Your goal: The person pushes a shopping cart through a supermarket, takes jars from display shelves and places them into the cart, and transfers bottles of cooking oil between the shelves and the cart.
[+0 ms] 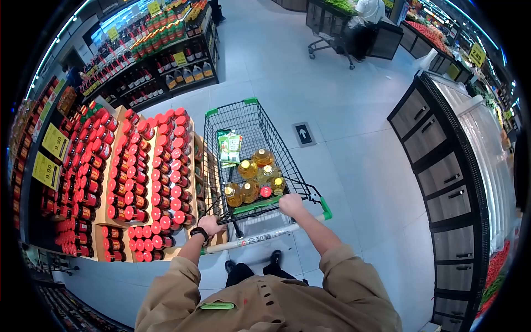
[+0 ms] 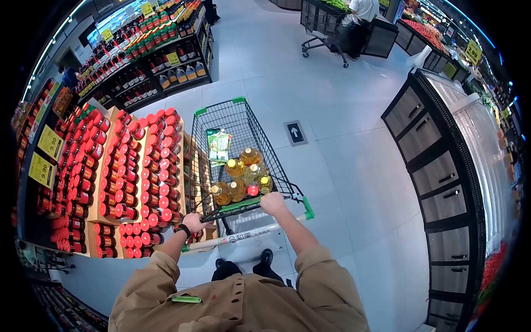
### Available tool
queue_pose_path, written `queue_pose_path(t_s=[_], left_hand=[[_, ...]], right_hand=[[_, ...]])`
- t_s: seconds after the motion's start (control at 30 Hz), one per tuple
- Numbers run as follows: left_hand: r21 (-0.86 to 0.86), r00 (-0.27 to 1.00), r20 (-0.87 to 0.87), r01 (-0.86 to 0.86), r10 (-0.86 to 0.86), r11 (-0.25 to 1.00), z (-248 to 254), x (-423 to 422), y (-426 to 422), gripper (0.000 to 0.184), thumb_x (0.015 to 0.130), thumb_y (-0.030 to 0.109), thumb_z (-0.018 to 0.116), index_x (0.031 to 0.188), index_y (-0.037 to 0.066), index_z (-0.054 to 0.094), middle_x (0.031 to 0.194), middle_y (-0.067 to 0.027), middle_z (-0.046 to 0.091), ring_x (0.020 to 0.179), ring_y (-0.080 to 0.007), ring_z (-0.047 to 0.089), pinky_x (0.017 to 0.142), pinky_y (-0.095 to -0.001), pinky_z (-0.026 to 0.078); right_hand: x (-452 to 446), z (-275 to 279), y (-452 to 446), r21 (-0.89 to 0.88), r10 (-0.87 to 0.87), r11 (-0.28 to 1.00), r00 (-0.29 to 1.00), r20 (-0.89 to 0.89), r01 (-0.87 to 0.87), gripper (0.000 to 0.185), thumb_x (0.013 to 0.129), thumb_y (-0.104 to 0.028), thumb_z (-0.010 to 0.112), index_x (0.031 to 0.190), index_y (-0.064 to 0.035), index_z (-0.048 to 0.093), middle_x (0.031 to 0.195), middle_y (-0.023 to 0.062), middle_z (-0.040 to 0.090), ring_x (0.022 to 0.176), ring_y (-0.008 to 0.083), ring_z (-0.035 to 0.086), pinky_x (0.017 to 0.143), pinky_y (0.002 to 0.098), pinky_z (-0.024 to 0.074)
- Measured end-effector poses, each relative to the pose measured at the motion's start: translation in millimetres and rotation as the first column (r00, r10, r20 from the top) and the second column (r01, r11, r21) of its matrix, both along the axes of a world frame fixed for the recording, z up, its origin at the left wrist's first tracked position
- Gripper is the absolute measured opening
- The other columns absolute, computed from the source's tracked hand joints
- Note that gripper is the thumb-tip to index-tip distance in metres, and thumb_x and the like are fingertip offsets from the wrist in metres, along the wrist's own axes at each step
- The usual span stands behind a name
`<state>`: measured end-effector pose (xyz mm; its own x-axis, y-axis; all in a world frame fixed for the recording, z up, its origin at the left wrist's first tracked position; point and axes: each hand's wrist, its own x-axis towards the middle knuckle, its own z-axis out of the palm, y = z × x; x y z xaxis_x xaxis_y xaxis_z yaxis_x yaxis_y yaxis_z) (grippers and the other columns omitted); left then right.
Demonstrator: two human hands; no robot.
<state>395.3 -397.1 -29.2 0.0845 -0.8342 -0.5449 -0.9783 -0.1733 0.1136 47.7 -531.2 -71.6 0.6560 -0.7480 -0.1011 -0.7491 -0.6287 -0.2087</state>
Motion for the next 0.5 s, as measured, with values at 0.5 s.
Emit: queue_pose_path(t_s=[0.5], left_hand=[[-0.112, 1.0, -0.018, -0.019, 0.017, 0.994, -10, 32, -29, 0.039, 0.078, 0.042, 0.062, 0.084, 0.005, 0.072, 0.083, -0.0212, 0.07, 0.082, -0.0376, 0.069, 0.079, -0.0474, 0.055]], right_hand=[[32, -6, -43, -0.031, 0.026, 0.999, 0.999, -0.036, -0.027, 0.015, 0.068, -0.024, 0.077, 0.066, -0.0102, 0.072, 0.075, 0.0108, 0.071, 0.071, 0.0298, 0.071, 0.065, 0.042, 0.0568]])
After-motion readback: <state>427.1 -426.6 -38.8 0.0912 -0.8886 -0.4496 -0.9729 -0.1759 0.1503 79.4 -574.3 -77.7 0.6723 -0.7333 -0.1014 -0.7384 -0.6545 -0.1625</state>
